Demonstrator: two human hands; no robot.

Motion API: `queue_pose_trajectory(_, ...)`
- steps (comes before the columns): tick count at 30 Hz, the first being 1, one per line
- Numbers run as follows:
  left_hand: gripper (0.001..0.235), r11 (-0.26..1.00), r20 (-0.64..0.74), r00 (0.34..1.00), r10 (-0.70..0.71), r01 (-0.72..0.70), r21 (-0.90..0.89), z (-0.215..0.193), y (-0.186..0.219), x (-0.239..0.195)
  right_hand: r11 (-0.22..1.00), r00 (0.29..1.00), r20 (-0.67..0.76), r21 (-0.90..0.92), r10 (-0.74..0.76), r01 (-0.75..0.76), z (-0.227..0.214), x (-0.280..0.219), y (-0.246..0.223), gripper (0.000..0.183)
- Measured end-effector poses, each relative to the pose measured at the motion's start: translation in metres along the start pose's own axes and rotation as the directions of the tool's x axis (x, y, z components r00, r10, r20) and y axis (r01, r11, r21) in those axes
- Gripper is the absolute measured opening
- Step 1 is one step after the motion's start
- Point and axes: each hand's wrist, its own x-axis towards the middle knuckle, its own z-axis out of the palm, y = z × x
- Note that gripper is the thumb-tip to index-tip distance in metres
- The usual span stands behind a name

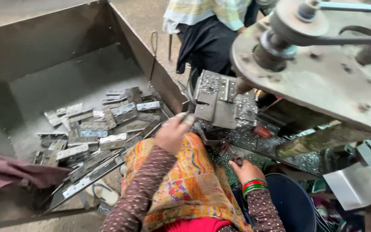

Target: The person places small metal plates into a drilling machine to create holes, then transfers the finished pieces into a large metal container.

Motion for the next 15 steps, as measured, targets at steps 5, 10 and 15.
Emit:
queue_pose_trajectory(5, 0.04, 0.941, 0.261, 0.951, 0.169, -0.234, 0.244, 0.104, 0.061, 0.021, 0.999, 1.0, 0.01, -0.031, -0.01, 0.01, 0.003, 0.004, 0.002, 0.069)
queue_pose_trajectory(10, 0.056, 0.954, 0.279, 0.957, -0.077, -0.01, 0.299, 0.143, 0.071, 0.014, 0.999, 0.999, 0.016, -0.037, -0.029, 0.029, 0.008, 0.01, 0.007, 0.073)
queue_pose_trajectory(15, 0.042, 0.961, 0.382, 0.904, -0.194, 0.097, 0.26, 0.141, 0.074, 0.028, 1.0, 0.998, 0.056, -0.022, -0.006, 0.007, 0.006, 0.015, 0.005, 0.067)
